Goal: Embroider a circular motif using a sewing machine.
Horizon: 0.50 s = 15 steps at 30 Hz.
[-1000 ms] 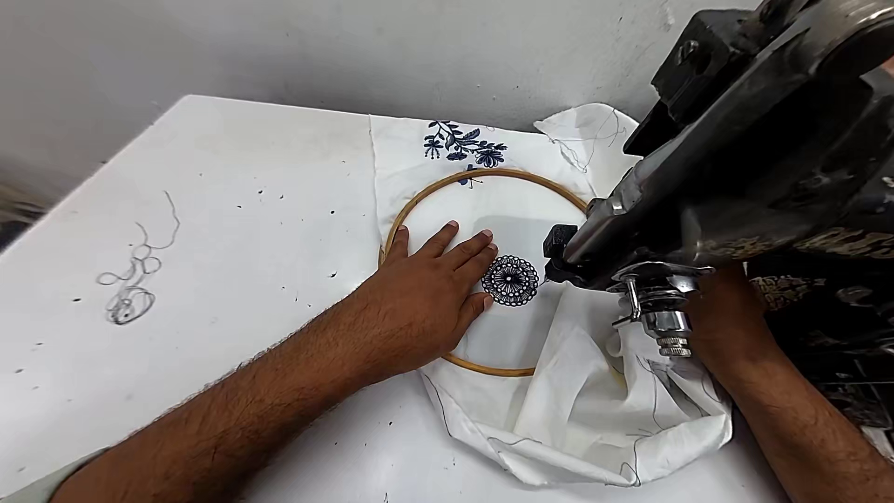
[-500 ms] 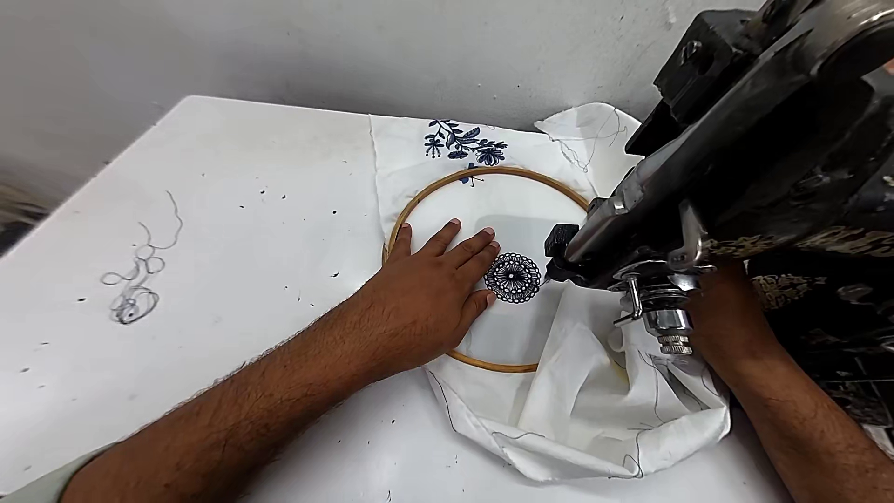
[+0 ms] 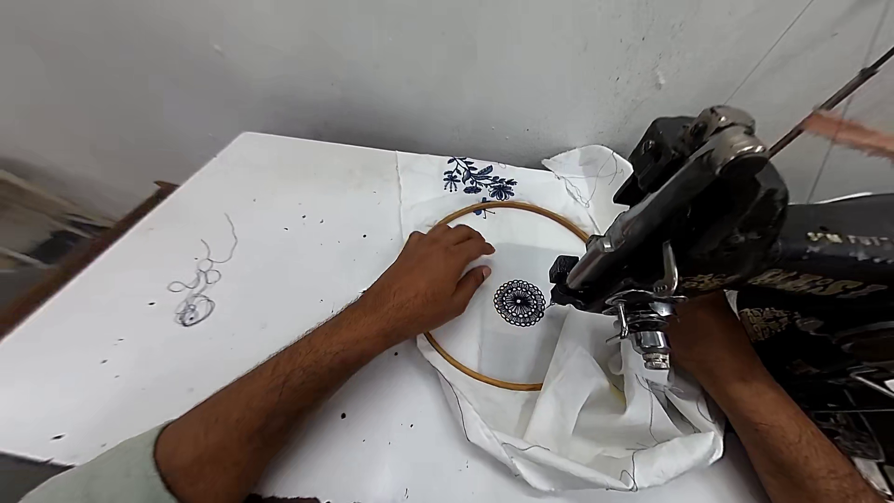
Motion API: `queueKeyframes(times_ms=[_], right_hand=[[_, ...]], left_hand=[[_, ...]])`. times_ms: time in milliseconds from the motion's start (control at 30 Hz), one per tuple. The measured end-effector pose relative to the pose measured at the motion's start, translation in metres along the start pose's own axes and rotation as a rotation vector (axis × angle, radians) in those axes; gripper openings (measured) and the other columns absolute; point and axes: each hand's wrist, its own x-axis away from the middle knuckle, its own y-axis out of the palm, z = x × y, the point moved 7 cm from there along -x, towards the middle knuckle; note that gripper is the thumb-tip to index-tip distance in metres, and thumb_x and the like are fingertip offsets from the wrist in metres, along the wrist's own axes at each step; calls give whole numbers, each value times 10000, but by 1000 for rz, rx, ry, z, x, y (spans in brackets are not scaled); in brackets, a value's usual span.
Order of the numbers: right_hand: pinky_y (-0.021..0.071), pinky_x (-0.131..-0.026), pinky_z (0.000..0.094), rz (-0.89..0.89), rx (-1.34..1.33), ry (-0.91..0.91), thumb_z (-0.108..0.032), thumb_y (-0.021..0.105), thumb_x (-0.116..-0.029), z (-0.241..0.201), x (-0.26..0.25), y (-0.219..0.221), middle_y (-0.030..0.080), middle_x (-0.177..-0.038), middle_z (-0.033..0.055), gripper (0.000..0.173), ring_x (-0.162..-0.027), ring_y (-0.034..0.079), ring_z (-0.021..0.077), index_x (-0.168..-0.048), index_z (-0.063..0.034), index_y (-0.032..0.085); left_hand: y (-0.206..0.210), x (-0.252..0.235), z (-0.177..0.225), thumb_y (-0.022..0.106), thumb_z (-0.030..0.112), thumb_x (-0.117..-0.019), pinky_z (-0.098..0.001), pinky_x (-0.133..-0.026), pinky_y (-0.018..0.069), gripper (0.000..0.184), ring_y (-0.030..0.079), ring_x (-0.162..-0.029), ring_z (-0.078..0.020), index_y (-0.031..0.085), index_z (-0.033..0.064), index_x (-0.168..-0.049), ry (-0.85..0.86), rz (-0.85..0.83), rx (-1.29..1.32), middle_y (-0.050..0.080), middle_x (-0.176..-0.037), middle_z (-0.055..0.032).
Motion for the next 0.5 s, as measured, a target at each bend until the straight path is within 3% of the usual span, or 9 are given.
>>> queueKeyframes(times_ms=[133,300,367,500], right_hand=[[475,-765,649,-44,53,13,-16,687,-857,-3,-3,-1,661,-937,277,146,-911,652,434,-977,66,672],[478,-803,648,-217,175,124,-42,682,-917,-1,-4,3,650,-880,324,182,-881,650,470,-903,139,661],[490,-828,629,-253,163,140,-94,706,-916,0,-6,4,664,-888,295,207,-896,659,436,-912,112,677],[486,-732,554,-322,118,150,-243,744,-903,1,-10,6,626,-760,155,288,-769,619,308,-775,-6,643]], left_hand=[[-13,-9,-40,487,314,-1055,-549,-933,449,360,579,-1223,-277,696,134,-1287,-145,61,12,640,-1341,-55],[-11,-10,-66,514,289,-1061,-610,-1012,432,353,576,-1292,-282,673,120,-1327,-195,5,27,625,-1400,-66],[-12,-8,-65,518,306,-1060,-596,-1034,435,376,567,-1312,-270,658,132,-1362,-193,-11,4,615,-1424,-52],[-15,2,-57,529,361,-1063,-569,-1066,433,432,549,-1342,-262,608,133,-1421,-279,-82,-56,572,-1481,-48]])
